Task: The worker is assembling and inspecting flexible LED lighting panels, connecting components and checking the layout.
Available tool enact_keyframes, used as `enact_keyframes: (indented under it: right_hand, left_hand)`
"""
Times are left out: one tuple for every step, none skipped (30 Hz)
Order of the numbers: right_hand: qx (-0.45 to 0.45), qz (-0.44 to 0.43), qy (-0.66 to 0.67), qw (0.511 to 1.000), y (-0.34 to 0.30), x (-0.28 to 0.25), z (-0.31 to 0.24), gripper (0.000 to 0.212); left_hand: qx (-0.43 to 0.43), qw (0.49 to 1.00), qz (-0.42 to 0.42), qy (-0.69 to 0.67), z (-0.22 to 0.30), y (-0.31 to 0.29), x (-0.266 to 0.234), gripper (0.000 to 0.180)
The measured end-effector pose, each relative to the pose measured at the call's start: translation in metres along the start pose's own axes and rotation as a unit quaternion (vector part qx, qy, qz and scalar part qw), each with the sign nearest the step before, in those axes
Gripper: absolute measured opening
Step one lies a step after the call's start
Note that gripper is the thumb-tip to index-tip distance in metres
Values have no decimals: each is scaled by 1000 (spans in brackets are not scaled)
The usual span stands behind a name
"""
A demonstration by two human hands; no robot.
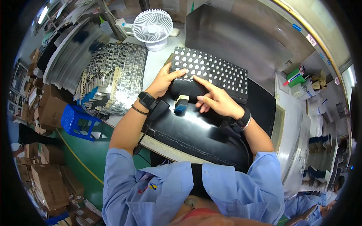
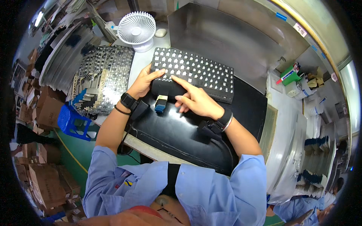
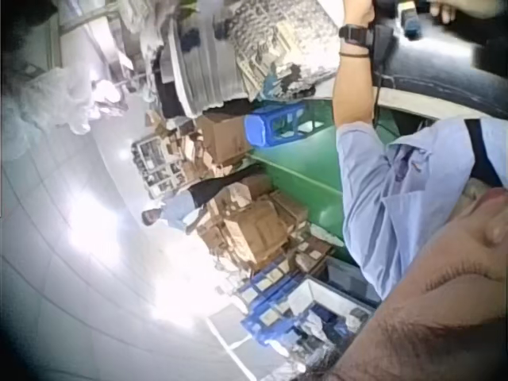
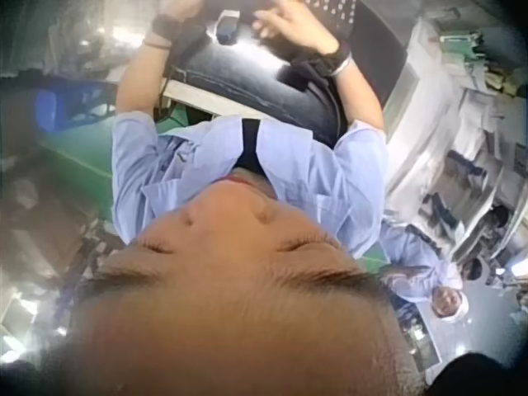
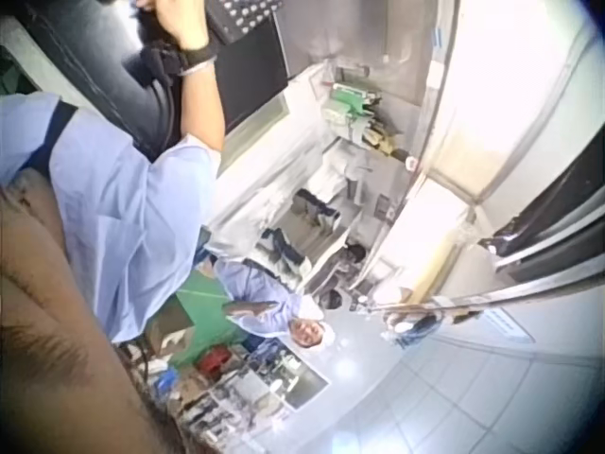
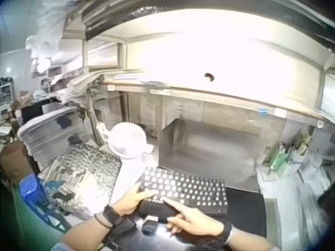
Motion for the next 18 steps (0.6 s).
enact_keyframes:
  right_hand:
    - [3, -13, 22, 1000, -2, 7, 1, 62]
    - [11, -26, 58, 998, -3, 14, 6, 63]
    - [13, -27, 87, 996, -4, 21, 8, 63]
    - [15, -27, 115, 993, -4, 27, 9, 63]
    - [20, -19, 130, 991, -1, 31, 12, 61]
    - [20, -19, 131, 991, 0, 35, 14, 61]
    - [15, -4, 149, 989, 1, 37, 16, 61]
    - [10, 11, 167, 986, 2, 40, 15, 61]
    - [6, 39, 154, 987, 0, 42, 11, 58]
    - [7, 39, 154, 987, 0, 42, 9, 58]
    - [-2, 48, 119, 992, 0, 41, 6, 56]
    - [-11, 58, 83, 995, 1, 41, 5, 54]
    - [13, 61, 103, 993, 2, 37, 7, 50]
    - [18, 60, 131, 989, 5, 34, 9, 51]
    - [28, 58, 182, 981, 5, 36, 9, 53]
    - [38, 55, 233, 970, 5, 37, 8, 55]
    - [68, 34, 258, 963, 5, 38, 5, 58]
    - [97, 13, 284, 954, 5, 39, 3, 60]
  left_hand:
    - [2, 1000, 1, 5, -1, 0, 0, 38]
    - [5, 1000, 4, 10, -1, -1, 0, 38]
    - [17, 1000, 13, 16, -1, -2, 1, 37]
    - [15, 1000, 15, 16, -1, -3, 0, 37]
    - [7, 1000, 12, 7, 1, -2, 0, 39]
    - [-1, 1000, 9, -3, 2, -2, 0, 40]
    - [8, 1000, 10, 0, 3, -4, 1, 39]
    - [7, 1000, 11, 0, 4, -4, 1, 39]
    - [13, 1000, 15, 4, 5, -4, 1, 38]
    - [19, 1000, 18, 8, 6, -5, 1, 37]
    - [18, 1000, 18, 8, 7, -5, 1, 37]
    - [16, 1000, 18, 15, 8, -6, 1, 37]
    - [14, 1000, 17, 22, 7, -7, 1, 37]
    - [15, 1000, 17, 21, 7, -6, 2, 37]
    - [18, 999, 26, 28, 6, -6, 2, 36]
    - [22, 999, 35, 35, 6, -5, 2, 35]
    - [22, 999, 35, 33, 4, -5, 3, 35]
    - [12, 998, 53, 38, 2, -6, 2, 35]
Point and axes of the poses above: each hand's wrist, its own y-axis towards the middle knuckle, its own x-axis out of the palm, z = x × y, the point moved 3 cm from there along y, towards the middle knuckle, and after that the axes turned 8 degrees about z, right-handed, at the moved point
